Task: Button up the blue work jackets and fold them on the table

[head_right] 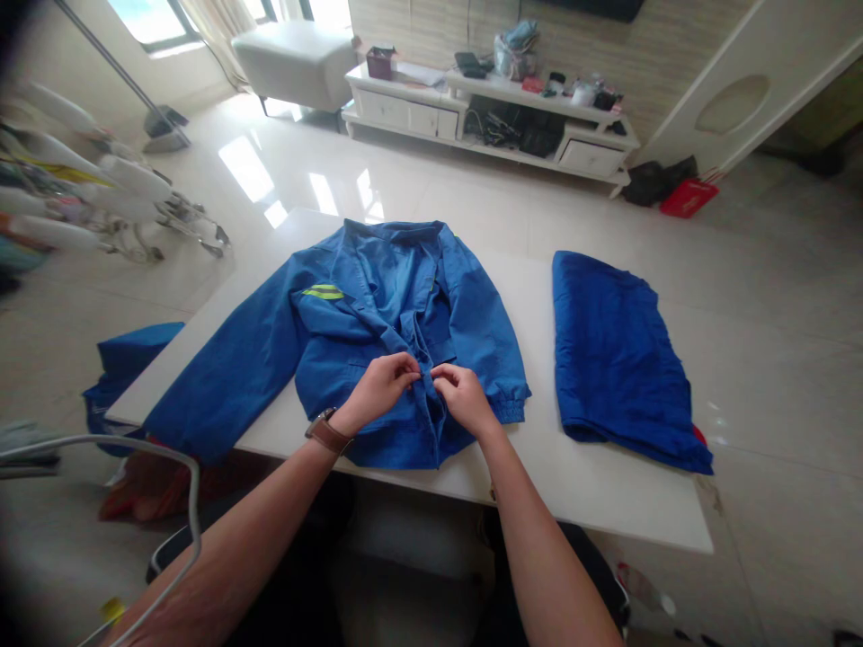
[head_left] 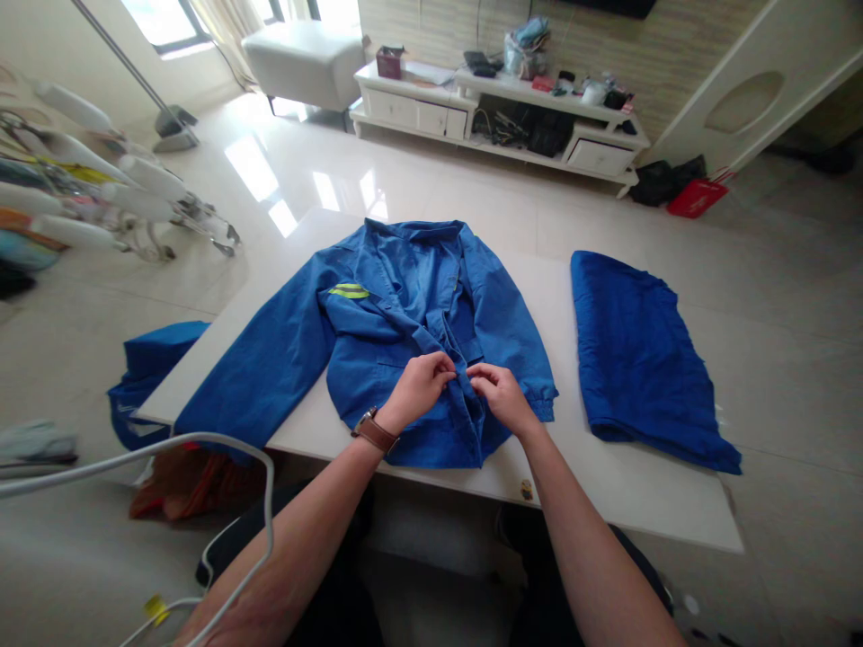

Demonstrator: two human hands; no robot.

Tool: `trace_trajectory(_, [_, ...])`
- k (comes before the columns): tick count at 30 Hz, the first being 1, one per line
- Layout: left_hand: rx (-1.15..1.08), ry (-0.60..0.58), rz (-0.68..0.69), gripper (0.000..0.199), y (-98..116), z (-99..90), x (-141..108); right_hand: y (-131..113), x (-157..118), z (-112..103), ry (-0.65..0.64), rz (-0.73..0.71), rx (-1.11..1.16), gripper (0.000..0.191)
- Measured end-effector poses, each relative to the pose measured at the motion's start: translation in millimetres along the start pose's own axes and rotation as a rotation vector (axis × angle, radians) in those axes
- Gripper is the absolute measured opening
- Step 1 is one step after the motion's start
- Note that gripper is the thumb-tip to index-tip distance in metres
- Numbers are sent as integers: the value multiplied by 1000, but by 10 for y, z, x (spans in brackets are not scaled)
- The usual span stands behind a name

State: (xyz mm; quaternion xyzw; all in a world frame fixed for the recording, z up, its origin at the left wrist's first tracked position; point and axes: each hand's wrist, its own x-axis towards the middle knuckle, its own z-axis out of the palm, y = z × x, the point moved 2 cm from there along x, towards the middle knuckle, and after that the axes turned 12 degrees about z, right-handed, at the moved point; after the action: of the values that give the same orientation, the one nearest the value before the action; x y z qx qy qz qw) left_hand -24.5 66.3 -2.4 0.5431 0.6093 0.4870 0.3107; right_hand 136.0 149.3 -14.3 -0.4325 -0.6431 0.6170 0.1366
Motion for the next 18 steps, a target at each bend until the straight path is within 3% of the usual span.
trace_trajectory(6, [-68, -31, 46, 7, -14, -40, -31, 46, 28, 23, -110, 53, 80, 29])
trace_trajectory(13, [-97, -75, -9, 13, 104, -131, -148, 24, 53, 115, -169, -39, -1, 22])
trace_trajectory(16, [-135, -42, -52, 21, 237, -472, -342, 33, 75, 196, -192, -59, -44, 21])
trace_trajectory(18, [-69, 167, -97, 24, 230, -945, -612, 65, 92, 260, -203, -63, -70, 21])
